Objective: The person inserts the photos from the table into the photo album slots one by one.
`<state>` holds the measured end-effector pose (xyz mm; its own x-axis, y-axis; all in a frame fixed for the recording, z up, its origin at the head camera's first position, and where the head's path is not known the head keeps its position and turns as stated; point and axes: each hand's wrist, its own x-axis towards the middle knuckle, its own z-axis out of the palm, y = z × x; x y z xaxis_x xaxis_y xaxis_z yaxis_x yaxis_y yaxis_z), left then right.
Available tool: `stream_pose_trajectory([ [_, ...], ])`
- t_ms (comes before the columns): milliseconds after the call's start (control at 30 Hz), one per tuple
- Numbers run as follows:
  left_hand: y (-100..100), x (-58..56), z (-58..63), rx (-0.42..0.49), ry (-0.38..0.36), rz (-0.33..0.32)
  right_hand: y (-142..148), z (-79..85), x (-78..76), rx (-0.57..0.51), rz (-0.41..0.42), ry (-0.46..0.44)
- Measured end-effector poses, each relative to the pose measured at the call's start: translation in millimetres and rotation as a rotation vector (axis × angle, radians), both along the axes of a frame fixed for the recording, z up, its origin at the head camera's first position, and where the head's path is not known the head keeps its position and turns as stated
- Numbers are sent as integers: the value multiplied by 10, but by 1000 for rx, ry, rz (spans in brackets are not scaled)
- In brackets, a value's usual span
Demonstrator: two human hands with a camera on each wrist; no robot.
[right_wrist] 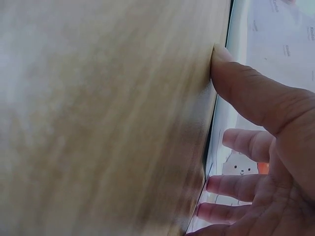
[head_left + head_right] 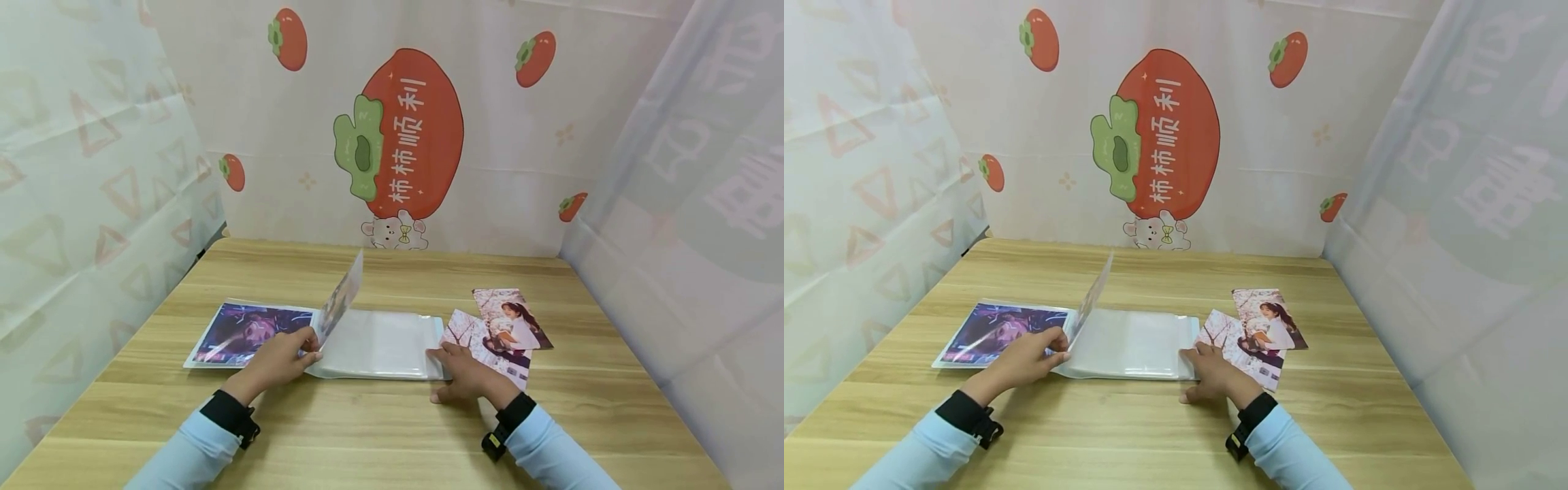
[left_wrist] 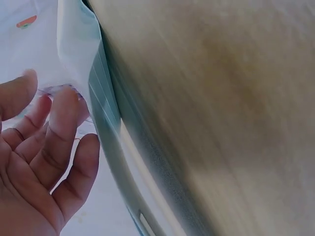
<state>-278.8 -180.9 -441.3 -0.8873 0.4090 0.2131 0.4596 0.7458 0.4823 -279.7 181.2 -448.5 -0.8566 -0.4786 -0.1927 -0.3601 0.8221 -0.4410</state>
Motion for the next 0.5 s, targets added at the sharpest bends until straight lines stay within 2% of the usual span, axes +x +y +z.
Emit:
stream_pose_trajectory([
  [167,10,27,-12,-12,20,26,-1,2,-1,2,-2,1],
  [300,23,45,-31,-46,47,83,-3,13,11,-1,-4,-3],
  [500,26,59,-6,-24,-10,171,-1,17,25,-8,-6,-12],
])
